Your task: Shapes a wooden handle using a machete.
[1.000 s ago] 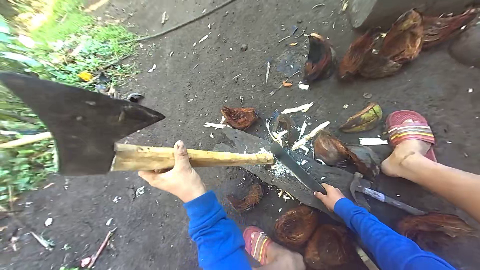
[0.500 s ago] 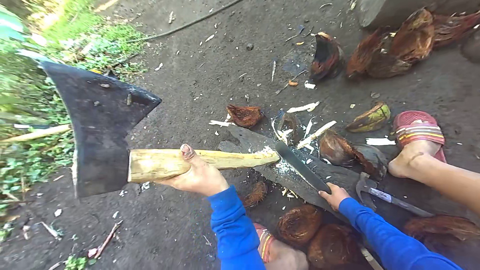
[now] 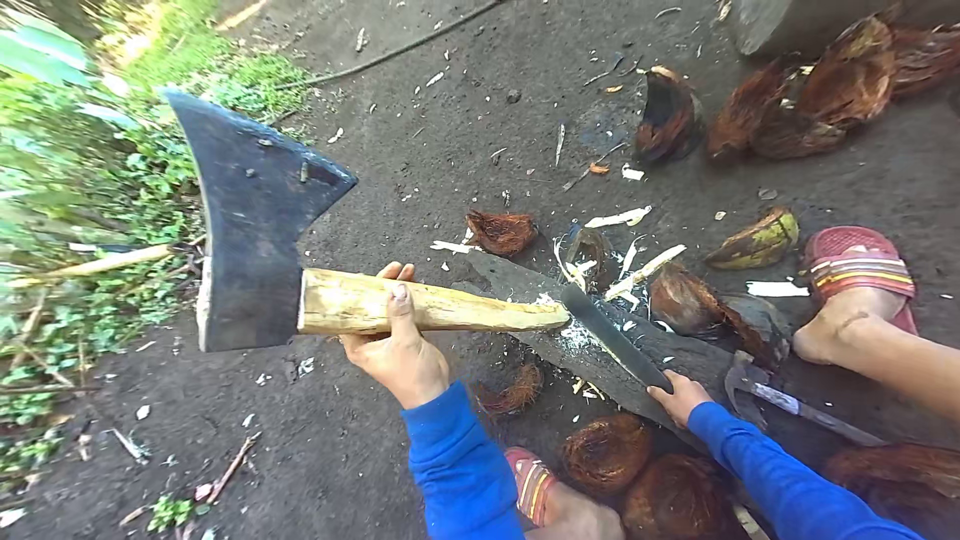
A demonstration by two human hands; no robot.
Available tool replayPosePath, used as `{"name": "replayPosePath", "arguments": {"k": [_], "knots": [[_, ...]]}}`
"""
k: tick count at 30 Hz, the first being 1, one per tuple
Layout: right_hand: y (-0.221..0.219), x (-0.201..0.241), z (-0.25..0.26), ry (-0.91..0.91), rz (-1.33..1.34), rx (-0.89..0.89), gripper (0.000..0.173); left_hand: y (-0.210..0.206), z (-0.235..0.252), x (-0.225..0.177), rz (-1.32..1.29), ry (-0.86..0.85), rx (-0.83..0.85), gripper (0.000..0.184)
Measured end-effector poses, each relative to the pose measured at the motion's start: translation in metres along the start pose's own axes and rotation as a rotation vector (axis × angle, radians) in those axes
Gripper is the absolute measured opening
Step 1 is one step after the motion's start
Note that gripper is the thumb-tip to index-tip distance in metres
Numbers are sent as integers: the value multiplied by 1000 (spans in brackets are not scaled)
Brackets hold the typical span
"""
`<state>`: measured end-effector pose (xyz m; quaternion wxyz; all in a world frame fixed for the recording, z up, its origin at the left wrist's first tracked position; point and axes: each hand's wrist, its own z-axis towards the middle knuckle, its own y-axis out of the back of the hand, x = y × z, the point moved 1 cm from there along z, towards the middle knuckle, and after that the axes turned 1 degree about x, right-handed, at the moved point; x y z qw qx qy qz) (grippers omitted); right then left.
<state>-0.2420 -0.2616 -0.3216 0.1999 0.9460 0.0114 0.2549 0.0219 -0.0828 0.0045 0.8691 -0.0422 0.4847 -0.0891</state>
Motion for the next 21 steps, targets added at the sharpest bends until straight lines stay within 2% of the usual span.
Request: {"name": "replayPosePath", "arguments": {"k": [2, 4, 8, 12, 21], "knots": [[-1, -1, 1, -3, 9, -6, 47, 9, 11, -11, -78, -20, 100, 53], [-2, -1, 1, 0, 4, 0, 47, 14, 20, -23, -136, -45, 123, 40], [0, 0, -1, 22, -6, 9, 45, 10, 20, -29, -141, -65, 13, 16], [0, -1, -1, 24, -33, 6, 44, 8, 16, -30, -152, -60, 13, 15], [-1, -2, 2, 27, -37, -15, 45, 9, 3, -32, -235, -67, 166, 14]]}}
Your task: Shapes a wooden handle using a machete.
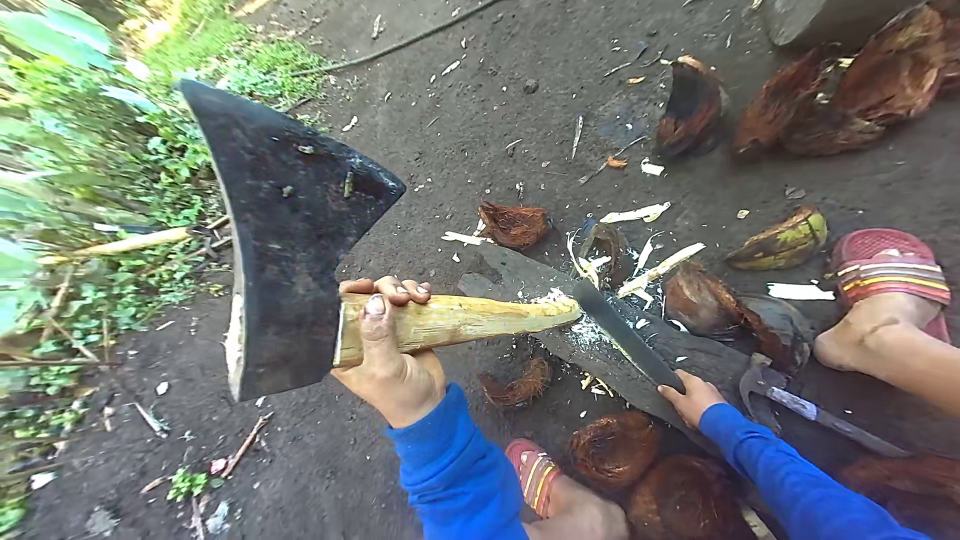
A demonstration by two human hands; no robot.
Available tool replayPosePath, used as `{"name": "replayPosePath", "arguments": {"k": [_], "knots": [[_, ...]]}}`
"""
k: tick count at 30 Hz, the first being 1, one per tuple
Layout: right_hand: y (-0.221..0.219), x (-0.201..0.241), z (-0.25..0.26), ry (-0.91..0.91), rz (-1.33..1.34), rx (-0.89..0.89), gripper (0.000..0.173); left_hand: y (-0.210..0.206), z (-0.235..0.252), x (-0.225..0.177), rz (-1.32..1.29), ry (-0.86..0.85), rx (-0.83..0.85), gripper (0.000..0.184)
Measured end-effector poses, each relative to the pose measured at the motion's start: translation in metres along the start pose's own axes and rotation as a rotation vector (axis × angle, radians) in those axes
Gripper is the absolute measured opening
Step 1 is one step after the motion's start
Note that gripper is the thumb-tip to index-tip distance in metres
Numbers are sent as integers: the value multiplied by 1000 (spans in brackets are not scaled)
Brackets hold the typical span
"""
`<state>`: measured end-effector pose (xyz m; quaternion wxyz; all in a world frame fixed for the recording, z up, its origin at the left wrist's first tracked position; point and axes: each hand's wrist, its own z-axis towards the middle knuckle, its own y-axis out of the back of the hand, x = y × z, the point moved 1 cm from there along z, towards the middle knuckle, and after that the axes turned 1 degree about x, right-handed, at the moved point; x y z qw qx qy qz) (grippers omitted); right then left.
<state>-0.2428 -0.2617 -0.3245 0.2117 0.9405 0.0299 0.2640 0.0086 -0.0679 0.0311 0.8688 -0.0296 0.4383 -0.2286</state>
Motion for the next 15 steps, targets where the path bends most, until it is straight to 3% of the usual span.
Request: {"name": "replayPosePath", "arguments": {"k": [8, 15], "knots": [[1, 1, 0, -4, -1, 4, 45, -9, -4, -1, -11, 15, 41, 16], [0, -2, 2, -15, 29, 9, 47, -11, -2, 3, -40, 25, 54, 29]]}}
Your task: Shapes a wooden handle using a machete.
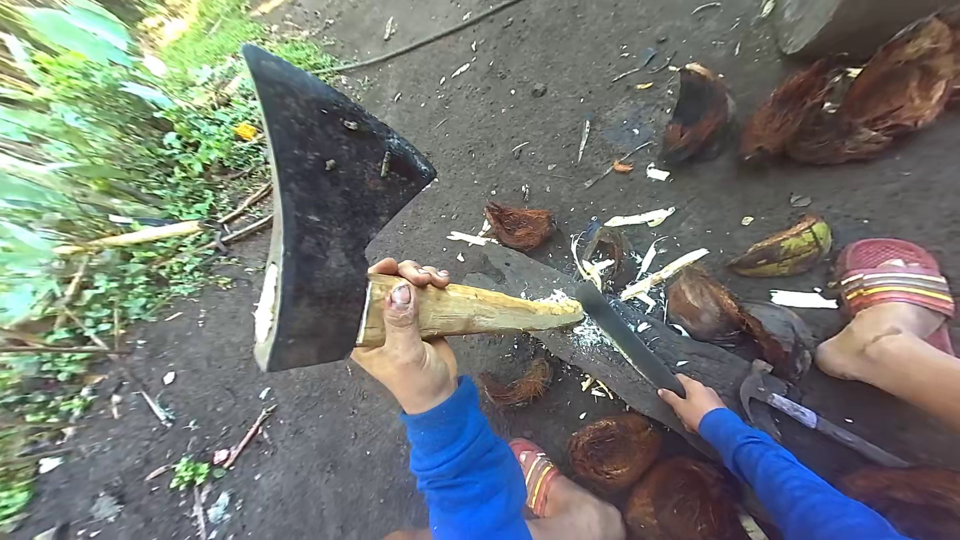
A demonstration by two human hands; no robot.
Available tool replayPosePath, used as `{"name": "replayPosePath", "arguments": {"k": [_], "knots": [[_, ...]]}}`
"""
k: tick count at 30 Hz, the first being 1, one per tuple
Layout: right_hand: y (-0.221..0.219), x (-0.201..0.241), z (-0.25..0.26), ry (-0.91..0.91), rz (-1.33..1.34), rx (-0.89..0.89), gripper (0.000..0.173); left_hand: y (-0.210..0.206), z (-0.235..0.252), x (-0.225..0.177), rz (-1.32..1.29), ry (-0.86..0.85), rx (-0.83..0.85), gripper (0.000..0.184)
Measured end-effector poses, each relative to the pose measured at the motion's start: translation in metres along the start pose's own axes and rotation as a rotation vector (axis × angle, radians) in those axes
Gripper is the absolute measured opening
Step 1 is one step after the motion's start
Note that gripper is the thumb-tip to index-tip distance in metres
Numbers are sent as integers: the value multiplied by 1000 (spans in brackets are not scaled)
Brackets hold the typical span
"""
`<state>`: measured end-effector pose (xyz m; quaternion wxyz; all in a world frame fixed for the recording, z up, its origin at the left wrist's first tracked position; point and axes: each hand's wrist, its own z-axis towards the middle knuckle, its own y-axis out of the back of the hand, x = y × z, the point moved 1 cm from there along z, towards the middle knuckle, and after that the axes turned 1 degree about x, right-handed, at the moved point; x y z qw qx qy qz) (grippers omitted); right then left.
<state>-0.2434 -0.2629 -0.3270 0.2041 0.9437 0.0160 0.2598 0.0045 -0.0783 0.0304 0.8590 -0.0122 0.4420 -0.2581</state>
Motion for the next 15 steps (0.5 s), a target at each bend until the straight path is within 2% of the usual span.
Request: {"name": "replayPosePath", "arguments": {"k": [15], "knots": [[-1, -1, 1, 1, 16, -18, 45, -9, -3, -1, -28, 20, 44, 38]]}}
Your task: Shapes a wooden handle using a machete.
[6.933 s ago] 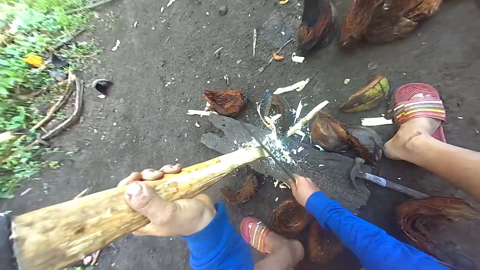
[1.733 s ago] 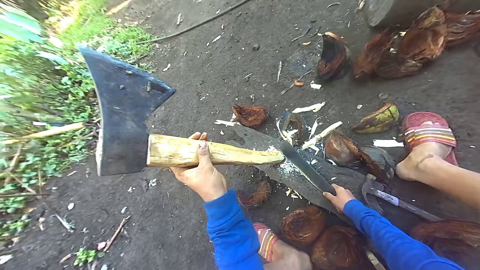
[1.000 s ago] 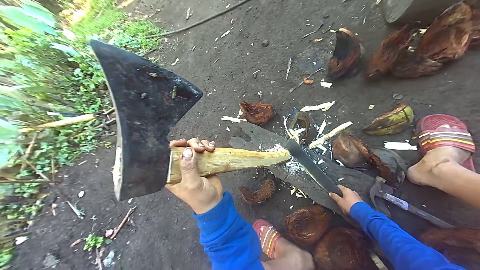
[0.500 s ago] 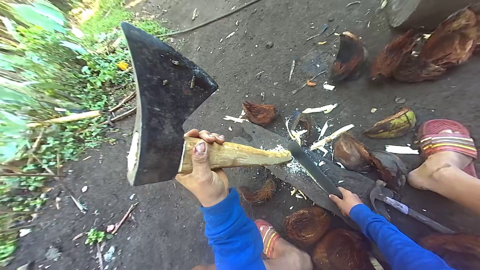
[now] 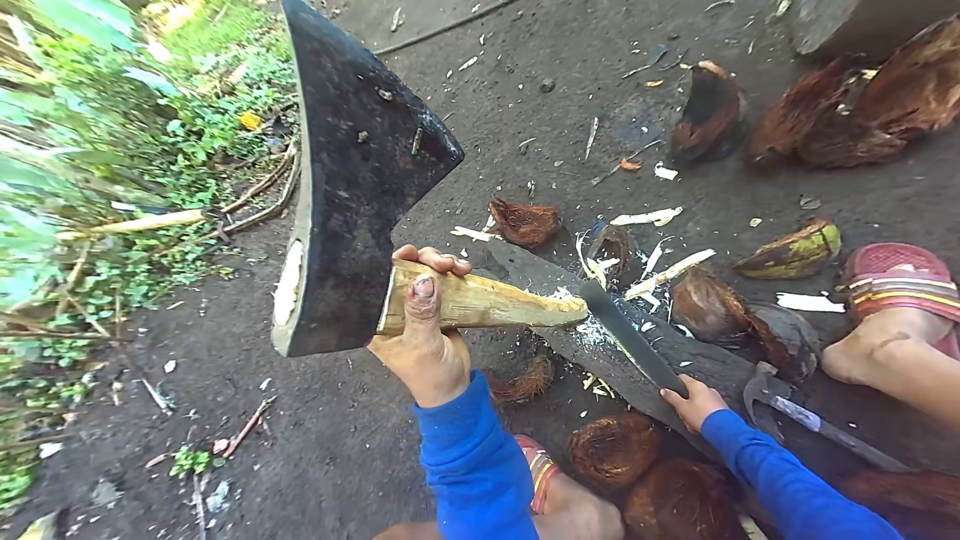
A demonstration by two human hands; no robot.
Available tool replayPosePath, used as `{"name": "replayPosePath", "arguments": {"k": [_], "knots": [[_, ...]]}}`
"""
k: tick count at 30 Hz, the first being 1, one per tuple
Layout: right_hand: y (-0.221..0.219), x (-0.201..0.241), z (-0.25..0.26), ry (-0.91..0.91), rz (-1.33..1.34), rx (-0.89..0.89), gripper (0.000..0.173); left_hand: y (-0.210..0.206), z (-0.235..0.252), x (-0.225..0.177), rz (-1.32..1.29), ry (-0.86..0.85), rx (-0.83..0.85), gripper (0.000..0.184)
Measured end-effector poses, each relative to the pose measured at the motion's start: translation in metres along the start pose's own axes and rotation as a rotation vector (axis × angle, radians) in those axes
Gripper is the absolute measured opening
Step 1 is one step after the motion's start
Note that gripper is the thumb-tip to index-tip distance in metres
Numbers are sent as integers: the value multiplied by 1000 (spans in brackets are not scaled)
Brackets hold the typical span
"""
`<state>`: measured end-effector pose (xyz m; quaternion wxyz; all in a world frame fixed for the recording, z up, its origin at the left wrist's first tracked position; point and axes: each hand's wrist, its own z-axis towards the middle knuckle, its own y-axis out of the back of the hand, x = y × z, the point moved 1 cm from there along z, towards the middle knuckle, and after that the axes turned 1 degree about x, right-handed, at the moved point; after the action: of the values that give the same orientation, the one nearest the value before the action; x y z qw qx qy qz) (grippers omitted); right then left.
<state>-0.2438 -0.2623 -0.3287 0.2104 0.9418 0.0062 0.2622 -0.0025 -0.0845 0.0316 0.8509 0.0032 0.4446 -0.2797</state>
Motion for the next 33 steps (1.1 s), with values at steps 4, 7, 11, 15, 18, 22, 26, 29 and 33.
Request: {"name": "replayPosePath", "arguments": {"k": [4, 7, 11, 15, 18, 22, 26, 29, 33], "knots": [[1, 1, -1, -5, -2, 8, 45, -3, -1, 0, -27, -4, 8, 40], [2, 1, -2, -1, -15, 12, 45, -6, -2, 0, -25, 1, 9, 41], [2, 3, -4, -8, -22, 18, 46, -10, -3, 0, -37, -1, 6, 42], [2, 3, -4, 2, -25, 17, 45, -13, -3, 0, -30, -16, 9, 40], [2, 5, -5, 10, -19, 12, 44, -15, -4, 1, -24, -38, -4, 36], [2, 4, -4, 1, -17, 9, 43, -18, -5, 2, -17, -60, -31, 32], [2, 5, -4, 2, -25, 26, 44, -24, -7, 2, 22, -95, -81, 25], [7, 16, -15, 49, -85, 83, 40, -31, -9, 1, 84, -136, -155, 20], [17, 55, -52, 90, -204, 51, 34, -38, -15, -3, 166, -174, -220, 14]]}}
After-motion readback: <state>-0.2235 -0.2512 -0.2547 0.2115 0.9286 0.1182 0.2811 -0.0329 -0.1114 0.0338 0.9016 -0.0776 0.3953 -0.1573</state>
